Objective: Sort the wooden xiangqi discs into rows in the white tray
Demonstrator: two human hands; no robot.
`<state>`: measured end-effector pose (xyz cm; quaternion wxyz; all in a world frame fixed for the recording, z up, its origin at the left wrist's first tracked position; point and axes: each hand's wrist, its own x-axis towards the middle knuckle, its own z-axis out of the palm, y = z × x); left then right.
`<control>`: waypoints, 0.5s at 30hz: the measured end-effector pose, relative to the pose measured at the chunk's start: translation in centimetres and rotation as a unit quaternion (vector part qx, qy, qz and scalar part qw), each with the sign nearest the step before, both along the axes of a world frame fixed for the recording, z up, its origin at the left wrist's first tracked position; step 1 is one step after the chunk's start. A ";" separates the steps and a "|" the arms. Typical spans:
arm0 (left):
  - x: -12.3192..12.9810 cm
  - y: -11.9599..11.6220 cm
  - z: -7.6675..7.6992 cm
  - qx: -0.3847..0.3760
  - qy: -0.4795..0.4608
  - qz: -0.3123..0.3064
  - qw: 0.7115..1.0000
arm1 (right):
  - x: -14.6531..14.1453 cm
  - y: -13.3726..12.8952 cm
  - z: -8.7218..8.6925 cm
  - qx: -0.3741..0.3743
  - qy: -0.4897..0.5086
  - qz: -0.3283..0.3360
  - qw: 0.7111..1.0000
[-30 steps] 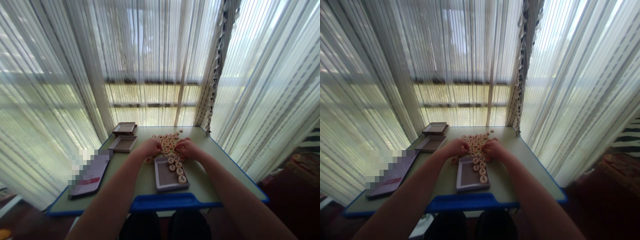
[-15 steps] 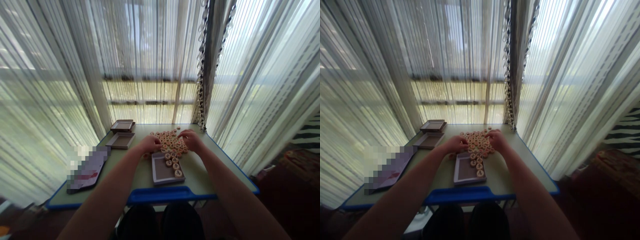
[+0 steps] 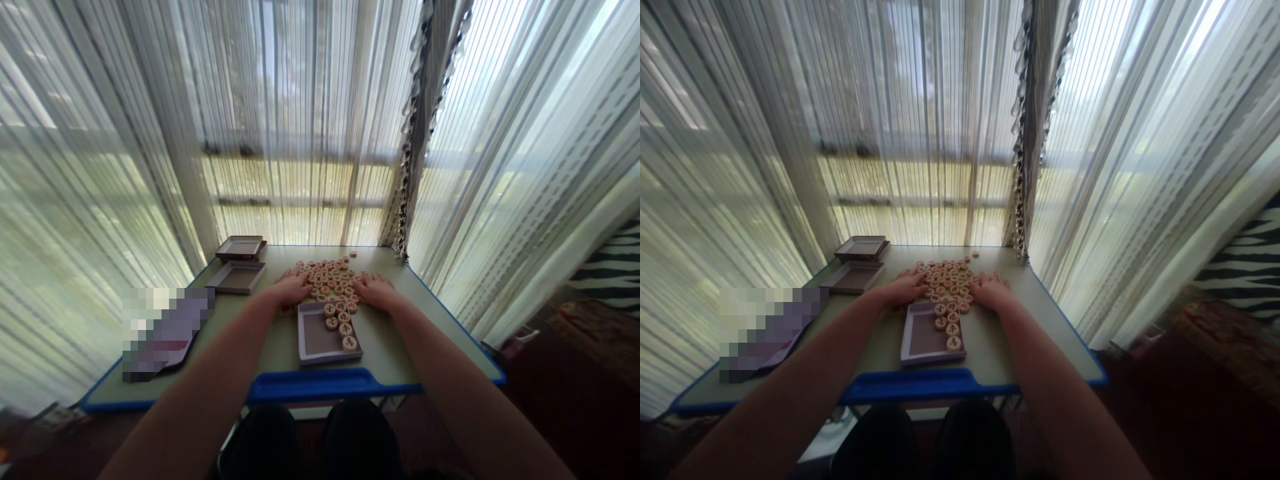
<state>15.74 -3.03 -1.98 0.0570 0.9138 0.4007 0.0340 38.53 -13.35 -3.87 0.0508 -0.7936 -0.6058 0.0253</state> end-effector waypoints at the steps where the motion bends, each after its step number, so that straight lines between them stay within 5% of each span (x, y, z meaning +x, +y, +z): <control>1: 0.0 0.0 -0.1 -0.016 0.010 0.006 1.000 | -0.2 0.0 0.0 -0.018 0.001 -0.033 0.999; 4: -0.1 0.1 -0.1 -0.026 -0.009 0.000 1.000 | -1.0 -0.1 0.3 -0.030 0.018 -0.079 0.996; 10: -0.5 1.1 0.3 -0.018 -0.069 -0.054 0.996 | -1.8 -0.4 0.7 -0.003 0.039 -0.057 0.998; 15: -0.8 1.0 0.0 -0.068 -0.036 -0.025 0.997 | -2.3 -0.4 0.3 0.008 0.052 -0.082 0.995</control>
